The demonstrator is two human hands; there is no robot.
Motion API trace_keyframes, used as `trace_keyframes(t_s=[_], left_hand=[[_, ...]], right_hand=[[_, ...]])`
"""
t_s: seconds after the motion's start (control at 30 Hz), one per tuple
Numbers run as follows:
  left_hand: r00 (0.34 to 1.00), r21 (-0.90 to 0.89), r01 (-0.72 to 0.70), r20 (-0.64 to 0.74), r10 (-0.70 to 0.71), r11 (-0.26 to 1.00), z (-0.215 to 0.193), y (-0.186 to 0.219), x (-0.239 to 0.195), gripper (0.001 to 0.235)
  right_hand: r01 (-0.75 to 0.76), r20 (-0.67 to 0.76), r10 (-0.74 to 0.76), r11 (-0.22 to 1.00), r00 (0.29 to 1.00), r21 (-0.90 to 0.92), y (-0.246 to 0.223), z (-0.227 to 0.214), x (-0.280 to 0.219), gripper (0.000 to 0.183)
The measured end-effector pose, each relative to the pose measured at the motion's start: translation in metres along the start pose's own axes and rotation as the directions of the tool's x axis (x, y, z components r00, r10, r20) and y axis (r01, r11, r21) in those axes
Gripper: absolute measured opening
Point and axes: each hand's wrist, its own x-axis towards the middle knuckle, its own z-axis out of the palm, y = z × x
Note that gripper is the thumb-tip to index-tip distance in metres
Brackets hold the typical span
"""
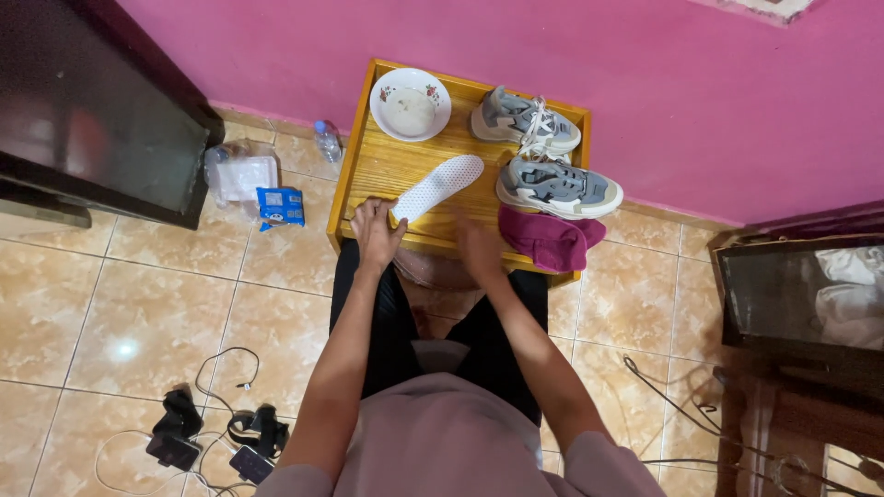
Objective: The person scrubs a white shoe insole with a toothbrush on a wooden table. They then wipe the insole with a pink cloth.
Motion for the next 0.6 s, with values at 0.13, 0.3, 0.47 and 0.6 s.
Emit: trace_keyframes(t_s=[0.13,0.3,0.47,0.6], left_hand=[[1.000,0.013,0.018,-0.004,-0.018,1.000,0.000,0.000,0.003,0.039],[1.000,-0.014,0.010,-0.003,-0.010,1.000,-0.002,0.002,-0.001,0.040],[1.000,0.005,-0.010,-0.028,0.010,1.000,0.001,-0.001,-0.002,0.039],[1.000,0.008,-0.012,-0.028,0.013,1.000,0.003,-0.001,0.000,0.040]], right_hand=[[0.201,0.041,-0.200,0.980,0.979,-0.001,-0.030,-0.005,-0.008,0.034],[-0.152,-0.023,0.152,0.988,0.988,-0.002,0.004,-0.014,0.013,0.044],[-0.049,0.194,0.032,0.995,0.980,0.085,-0.042,-0.023,0.003,0.029],[-0.232,0.090,0.227,0.972,0.970,0.045,0.053,0.025,0.022,0.026]])
